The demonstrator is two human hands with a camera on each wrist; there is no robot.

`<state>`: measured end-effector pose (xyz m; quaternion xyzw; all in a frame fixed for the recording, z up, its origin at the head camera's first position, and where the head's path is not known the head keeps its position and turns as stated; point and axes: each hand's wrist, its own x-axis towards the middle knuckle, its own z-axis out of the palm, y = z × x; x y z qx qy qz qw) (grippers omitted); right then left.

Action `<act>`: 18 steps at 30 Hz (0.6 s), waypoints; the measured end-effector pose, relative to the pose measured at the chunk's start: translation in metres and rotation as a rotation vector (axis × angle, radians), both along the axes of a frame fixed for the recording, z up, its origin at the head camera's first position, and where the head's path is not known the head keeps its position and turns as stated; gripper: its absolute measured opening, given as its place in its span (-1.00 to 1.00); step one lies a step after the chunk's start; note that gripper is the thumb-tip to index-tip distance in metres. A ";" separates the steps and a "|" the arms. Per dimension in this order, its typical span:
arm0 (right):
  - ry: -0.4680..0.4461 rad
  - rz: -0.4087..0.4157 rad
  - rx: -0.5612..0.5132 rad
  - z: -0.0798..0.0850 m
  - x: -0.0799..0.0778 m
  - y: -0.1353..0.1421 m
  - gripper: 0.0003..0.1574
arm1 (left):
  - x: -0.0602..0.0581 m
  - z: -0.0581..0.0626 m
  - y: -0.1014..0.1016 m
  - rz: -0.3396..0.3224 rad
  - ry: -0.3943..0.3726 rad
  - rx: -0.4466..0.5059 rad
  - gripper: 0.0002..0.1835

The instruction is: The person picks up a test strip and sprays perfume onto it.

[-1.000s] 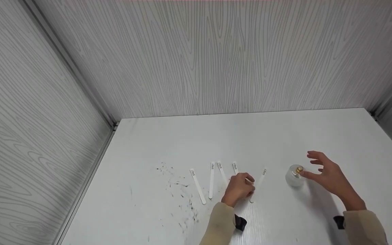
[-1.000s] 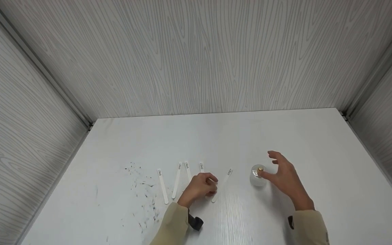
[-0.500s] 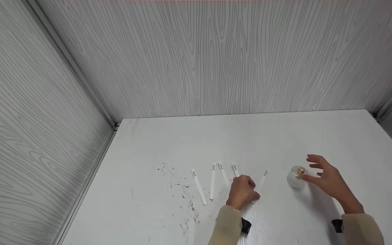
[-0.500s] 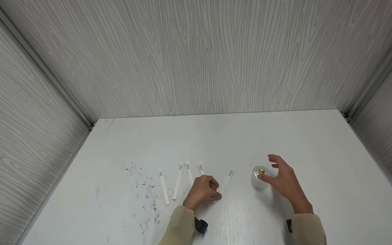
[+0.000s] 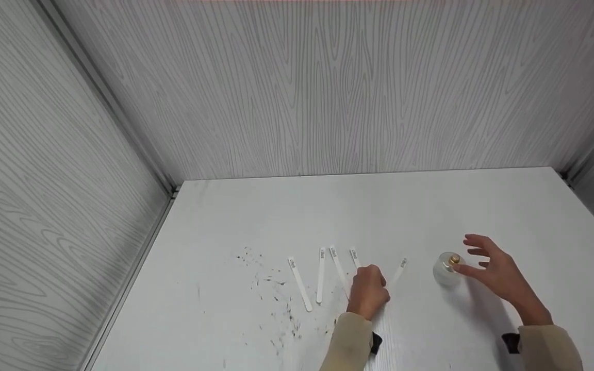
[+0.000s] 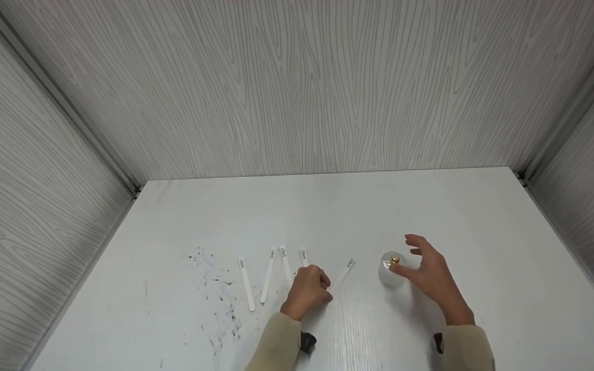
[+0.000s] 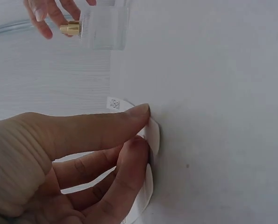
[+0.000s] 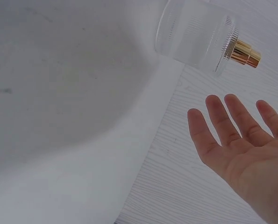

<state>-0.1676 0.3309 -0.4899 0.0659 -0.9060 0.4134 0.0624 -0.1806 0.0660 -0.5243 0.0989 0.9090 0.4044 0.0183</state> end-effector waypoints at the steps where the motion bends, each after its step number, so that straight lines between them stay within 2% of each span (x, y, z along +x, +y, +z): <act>1: -0.006 0.001 -0.005 0.000 0.000 0.000 -0.14 | 0.000 0.000 0.000 0.004 0.011 0.000 -0.72; 4: -0.018 -0.001 -0.007 -0.001 -0.001 0.000 -0.14 | 0.001 0.001 -0.001 0.013 0.042 -0.002 -0.79; 8: -0.025 -0.007 -0.017 -0.003 0.000 -0.001 -0.14 | 0.001 0.001 -0.002 0.013 0.035 0.015 -0.80; 18: -0.047 -0.013 -0.034 -0.006 -0.002 -0.001 -0.13 | -0.002 -0.002 -0.006 0.013 -0.067 0.082 -0.79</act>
